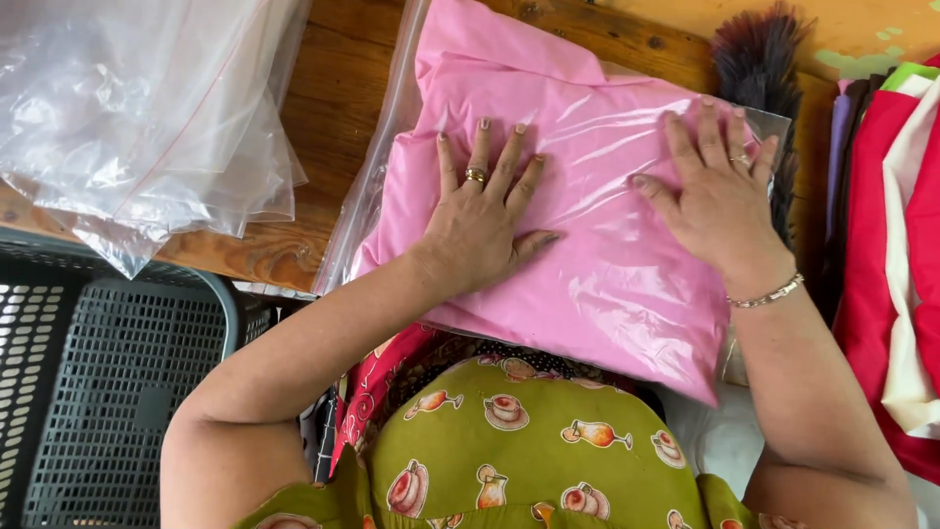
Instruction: Sealing a pink pillow inside a plastic bag, smoothing out the air, and then brushing the exterior of the bag with a feather duster.
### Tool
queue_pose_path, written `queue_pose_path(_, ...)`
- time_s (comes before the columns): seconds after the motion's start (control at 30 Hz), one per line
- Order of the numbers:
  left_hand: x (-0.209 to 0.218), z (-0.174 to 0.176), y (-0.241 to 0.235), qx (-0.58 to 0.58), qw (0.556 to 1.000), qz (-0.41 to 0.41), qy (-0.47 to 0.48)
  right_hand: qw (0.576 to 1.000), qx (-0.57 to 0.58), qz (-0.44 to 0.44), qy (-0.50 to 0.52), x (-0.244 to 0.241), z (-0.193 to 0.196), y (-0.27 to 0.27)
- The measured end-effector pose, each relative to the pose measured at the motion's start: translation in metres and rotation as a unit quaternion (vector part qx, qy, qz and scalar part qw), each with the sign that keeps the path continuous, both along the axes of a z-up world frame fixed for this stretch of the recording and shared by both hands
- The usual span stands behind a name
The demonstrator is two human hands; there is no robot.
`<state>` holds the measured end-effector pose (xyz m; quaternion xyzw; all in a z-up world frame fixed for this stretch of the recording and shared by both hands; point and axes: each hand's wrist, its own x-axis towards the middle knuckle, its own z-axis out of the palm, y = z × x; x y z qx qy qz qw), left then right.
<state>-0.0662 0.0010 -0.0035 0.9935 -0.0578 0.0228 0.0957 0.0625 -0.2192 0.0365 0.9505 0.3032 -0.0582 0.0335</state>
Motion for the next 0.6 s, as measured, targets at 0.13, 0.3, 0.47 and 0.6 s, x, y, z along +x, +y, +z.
queue_pose_path(0.13,-0.002,0.002,0.002,0.002,1.000,0.008,-0.025,0.997,0.048,0.017,-0.054,-0.002,-0.006,-0.005)
queue_pose_path(0.3,-0.008,0.009,0.022,-0.028,0.992,0.118,-0.042,0.991,0.074,0.108,-0.036,-0.035,0.000,0.027)
queue_pose_path(0.47,-0.011,-0.003,0.018,-0.030,0.993,0.117,-0.001,0.994,0.031,0.102,0.018,-0.028,-0.025,0.033)
queue_pose_path(0.6,-0.011,-0.012,0.017,-0.047,0.993,0.112,-0.015,0.994,0.028,0.101,0.023,-0.031,-0.023,0.033)
